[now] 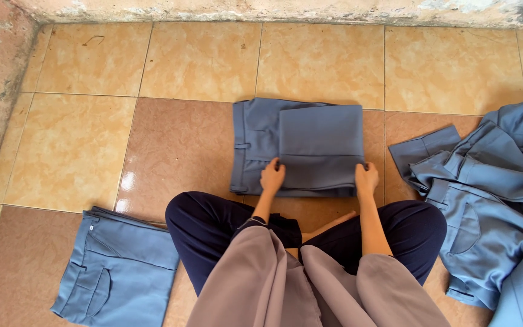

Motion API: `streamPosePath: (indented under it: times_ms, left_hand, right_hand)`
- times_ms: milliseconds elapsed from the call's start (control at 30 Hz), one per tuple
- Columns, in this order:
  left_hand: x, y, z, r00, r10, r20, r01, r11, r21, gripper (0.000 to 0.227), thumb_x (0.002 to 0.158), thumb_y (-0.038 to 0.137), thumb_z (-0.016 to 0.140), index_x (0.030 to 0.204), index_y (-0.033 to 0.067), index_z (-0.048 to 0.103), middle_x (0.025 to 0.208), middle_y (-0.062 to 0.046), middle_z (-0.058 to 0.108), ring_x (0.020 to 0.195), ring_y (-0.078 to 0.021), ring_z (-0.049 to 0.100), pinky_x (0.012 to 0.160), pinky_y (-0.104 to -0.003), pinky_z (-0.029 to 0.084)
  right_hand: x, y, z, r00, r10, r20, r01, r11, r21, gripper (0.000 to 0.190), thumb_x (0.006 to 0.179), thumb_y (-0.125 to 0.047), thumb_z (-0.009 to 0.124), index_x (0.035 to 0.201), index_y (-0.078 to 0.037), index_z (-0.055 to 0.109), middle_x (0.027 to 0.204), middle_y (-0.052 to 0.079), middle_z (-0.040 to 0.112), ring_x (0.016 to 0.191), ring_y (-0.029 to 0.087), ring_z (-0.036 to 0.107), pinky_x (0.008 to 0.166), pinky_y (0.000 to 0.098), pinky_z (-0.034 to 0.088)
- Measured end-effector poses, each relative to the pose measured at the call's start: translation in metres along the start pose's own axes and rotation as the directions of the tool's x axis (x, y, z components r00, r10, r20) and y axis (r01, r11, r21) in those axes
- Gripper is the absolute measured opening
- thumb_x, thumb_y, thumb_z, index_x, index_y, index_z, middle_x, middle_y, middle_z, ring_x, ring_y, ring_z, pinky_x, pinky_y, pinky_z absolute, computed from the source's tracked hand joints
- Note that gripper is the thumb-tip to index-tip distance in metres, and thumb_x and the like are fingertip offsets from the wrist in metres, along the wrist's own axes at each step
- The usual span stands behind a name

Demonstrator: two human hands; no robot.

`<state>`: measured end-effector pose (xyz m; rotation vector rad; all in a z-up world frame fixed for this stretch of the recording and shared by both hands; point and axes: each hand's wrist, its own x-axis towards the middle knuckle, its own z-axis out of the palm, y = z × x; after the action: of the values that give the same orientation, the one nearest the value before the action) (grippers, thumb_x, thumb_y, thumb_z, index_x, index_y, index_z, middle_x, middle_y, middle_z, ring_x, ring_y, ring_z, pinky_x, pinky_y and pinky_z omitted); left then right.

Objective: The person is sitting on the floor and folding blue uniform pants into neat rectangular stacks.

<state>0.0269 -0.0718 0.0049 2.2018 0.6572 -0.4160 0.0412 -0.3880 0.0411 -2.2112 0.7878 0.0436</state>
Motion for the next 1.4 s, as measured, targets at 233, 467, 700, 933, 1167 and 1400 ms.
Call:
streamPosePath:
  times_ms: [233,467,700,933,1167,1400]
  left_hand:
    - [-0.047,0.066,0.006,0.989,-0.028,0.148,0.030,0.999,-0.011,0.061,0.089,0.064,0.049,0.136,0.0258,0.059,0.124,-0.009,0.070,0.115,-0.0358,0.066,0.095,-0.052,0.047]
    - [-0.060,0.083,-0.051,0.986,0.167,-0.023,-0.168,0.974,-0.151,0.034,0.101,0.039,0.053,0.127,0.0190,0.062,0.090,-0.014,0.074,0.096,-0.0400,0.073,0.082,-0.051,0.055]
    - [-0.060,0.046,-0.139,0.970,0.144,-0.194,-0.169,0.979,-0.119,0.029,0.103,0.033,0.055,0.127,0.0193,0.063,0.085,-0.010,0.074,0.089,-0.0319,0.073,0.077,-0.047,0.057]
    - [0.015,-0.077,-0.108,0.996,0.001,-0.089,-0.012,0.993,-0.117,0.058,0.100,0.047,0.062,0.138,0.0037,0.059,0.124,-0.024,0.069,0.118,-0.0388,0.066,0.094,-0.051,0.056]
    - [0.000,-0.066,-0.111,0.980,0.056,-0.192,-0.072,0.994,-0.076,0.048,0.103,0.044,0.062,0.133,0.0067,0.066,0.115,-0.018,0.074,0.108,-0.0334,0.071,0.084,-0.046,0.062]
    - [0.008,-0.074,-0.099,0.978,0.145,-0.149,-0.161,0.982,-0.097,0.047,0.102,0.045,0.065,0.126,0.0056,0.071,0.109,-0.019,0.075,0.102,-0.0350,0.073,0.078,-0.044,0.063]
  right_hand:
    - [0.012,0.003,-0.022,0.967,0.255,0.009,-0.253,0.955,0.151,0.054,0.098,-0.049,0.052,0.138,-0.013,0.056,0.136,0.016,0.059,0.128,0.037,0.054,0.105,0.0571,0.036]
    - [-0.009,-0.020,-0.030,0.993,0.120,0.004,-0.119,0.976,0.182,0.051,0.106,-0.044,0.055,0.138,-0.005,0.061,0.131,0.023,0.063,0.128,0.042,0.055,0.104,0.0570,0.043]
    - [-0.022,-0.039,-0.023,0.984,-0.138,0.112,0.137,0.990,0.017,0.056,0.108,-0.042,0.056,0.137,0.006,0.060,0.126,0.033,0.063,0.120,0.049,0.059,0.100,0.0574,0.048]
    - [-0.033,-0.055,-0.010,0.937,-0.285,0.202,0.298,0.954,-0.036,0.062,0.107,-0.042,0.059,0.141,0.010,0.055,0.125,0.035,0.058,0.121,0.050,0.058,0.100,0.0572,0.049]
    - [-0.049,-0.076,-0.015,0.927,-0.098,0.361,0.008,0.970,0.243,0.075,0.094,-0.051,0.077,0.143,0.002,0.056,0.131,0.029,0.062,0.123,0.042,0.059,0.093,0.0521,0.053]
    - [-0.043,-0.075,-0.028,0.800,0.138,0.584,-0.438,0.799,0.411,0.084,0.068,-0.020,0.082,0.147,-0.012,0.052,0.124,0.020,0.064,0.107,0.036,0.065,0.079,0.0549,0.055]
